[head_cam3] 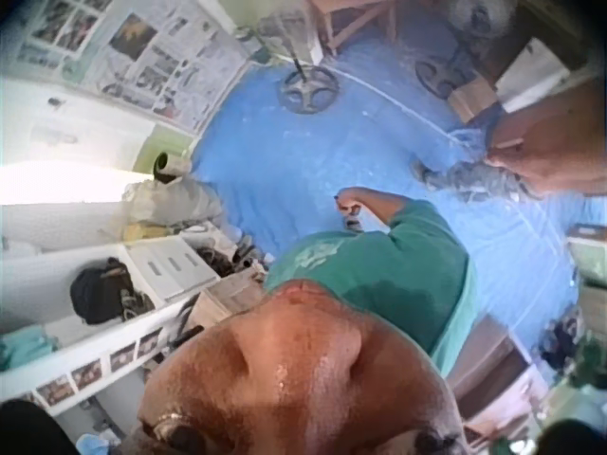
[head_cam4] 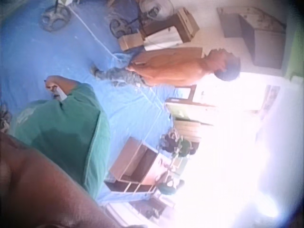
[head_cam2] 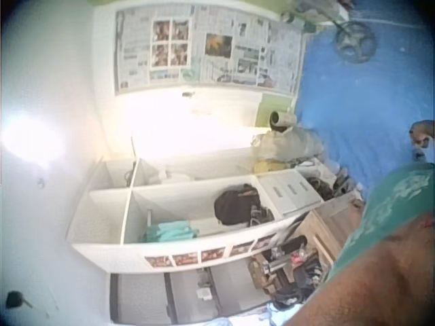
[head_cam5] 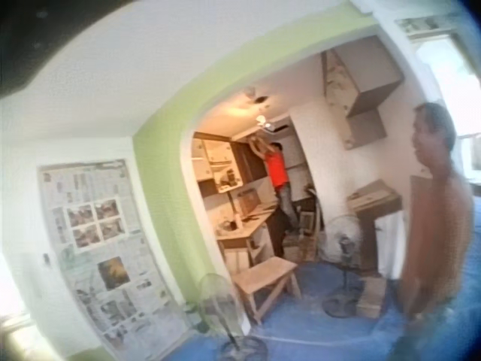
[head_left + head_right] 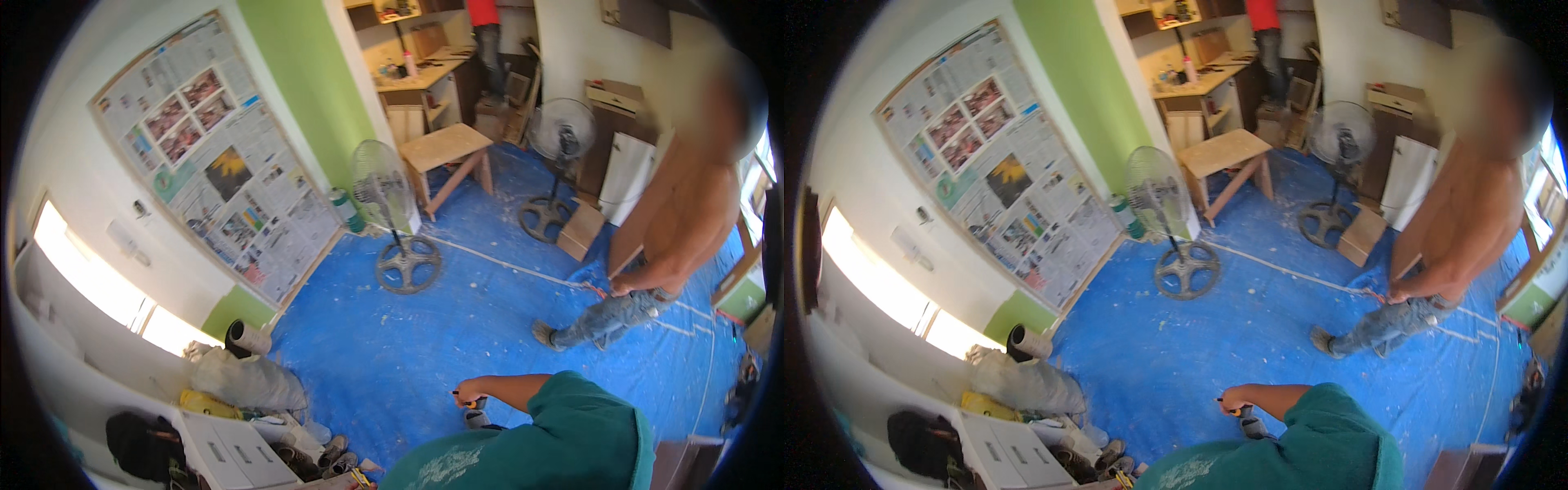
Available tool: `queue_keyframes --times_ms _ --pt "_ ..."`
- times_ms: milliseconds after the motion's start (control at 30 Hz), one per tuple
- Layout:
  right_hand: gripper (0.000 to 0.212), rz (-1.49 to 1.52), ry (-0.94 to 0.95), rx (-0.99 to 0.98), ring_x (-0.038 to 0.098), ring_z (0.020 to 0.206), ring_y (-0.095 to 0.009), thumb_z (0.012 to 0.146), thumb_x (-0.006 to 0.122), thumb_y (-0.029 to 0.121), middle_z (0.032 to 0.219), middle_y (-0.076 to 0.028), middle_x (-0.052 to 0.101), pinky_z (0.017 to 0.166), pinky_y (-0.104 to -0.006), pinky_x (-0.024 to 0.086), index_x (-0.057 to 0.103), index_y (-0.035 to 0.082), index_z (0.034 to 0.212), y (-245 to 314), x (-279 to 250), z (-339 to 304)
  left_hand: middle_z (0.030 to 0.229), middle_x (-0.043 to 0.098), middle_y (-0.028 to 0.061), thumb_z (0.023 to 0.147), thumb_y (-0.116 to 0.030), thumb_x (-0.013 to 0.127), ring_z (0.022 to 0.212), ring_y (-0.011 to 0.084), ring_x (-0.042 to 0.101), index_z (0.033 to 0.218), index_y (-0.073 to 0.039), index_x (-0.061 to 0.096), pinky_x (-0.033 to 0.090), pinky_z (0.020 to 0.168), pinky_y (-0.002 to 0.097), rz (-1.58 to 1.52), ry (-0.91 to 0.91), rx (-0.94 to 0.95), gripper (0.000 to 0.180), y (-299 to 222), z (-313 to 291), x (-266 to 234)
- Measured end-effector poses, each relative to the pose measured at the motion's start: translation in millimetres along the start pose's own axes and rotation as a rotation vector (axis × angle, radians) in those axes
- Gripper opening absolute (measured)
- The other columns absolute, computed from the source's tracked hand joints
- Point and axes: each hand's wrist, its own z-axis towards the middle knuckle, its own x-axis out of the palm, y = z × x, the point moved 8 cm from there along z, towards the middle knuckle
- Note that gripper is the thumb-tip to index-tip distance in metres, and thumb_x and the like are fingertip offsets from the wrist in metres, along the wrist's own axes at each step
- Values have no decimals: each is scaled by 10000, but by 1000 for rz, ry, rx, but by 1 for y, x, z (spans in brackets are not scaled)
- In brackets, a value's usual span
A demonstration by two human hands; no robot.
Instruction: The person assembles a wooden cabinet by handling panels, using a utility knife to trim edges, and tapping pieces together with a rubber mallet. They move around the room to retrieve parts and tools, then fit a panel into the cabinet frame.
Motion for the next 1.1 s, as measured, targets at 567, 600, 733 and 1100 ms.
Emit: queue_keyframes --times_ms 567,600,733,1100 --pt "154 943 -627 67 600 744 -181 806 767 215 819 -35 668 655 -384 467 706 95 881 -7 113 -222 828 550 84 972 -117 540 549 122 508 1021 -50 434 463 439 307 -881 619 216 135 -51 114 76" --pt "166 1015 -691 28 589 718 -185 801 772 230 798 -30 661 652 -390 458 700 98 870 -4 125 -232 820 563 88 979 -121 540 521 120 499 1050 -51 426 445 405 293 -862 710 251 151 -68 118 90" --pt "241 893 -787 49 611 823 -141 885 740 267 869 -34 675 740 -326 479 703 55 994 17 159 -263 841 611 113 992 -132 546 478 124 498 1108 -56 413 452 395 283 -760 948 348 193 -158 91 118" --pt "303 1185 -1120 -190 572 731 -116 950 680 383 792 -6 628 651 -302 449 654 82 926 -15 228 -435 1001 694 164 1021 -127 556 898 172 687 1120 4 425 571 775 304 -747 1386 817 210 -365 -200 183"
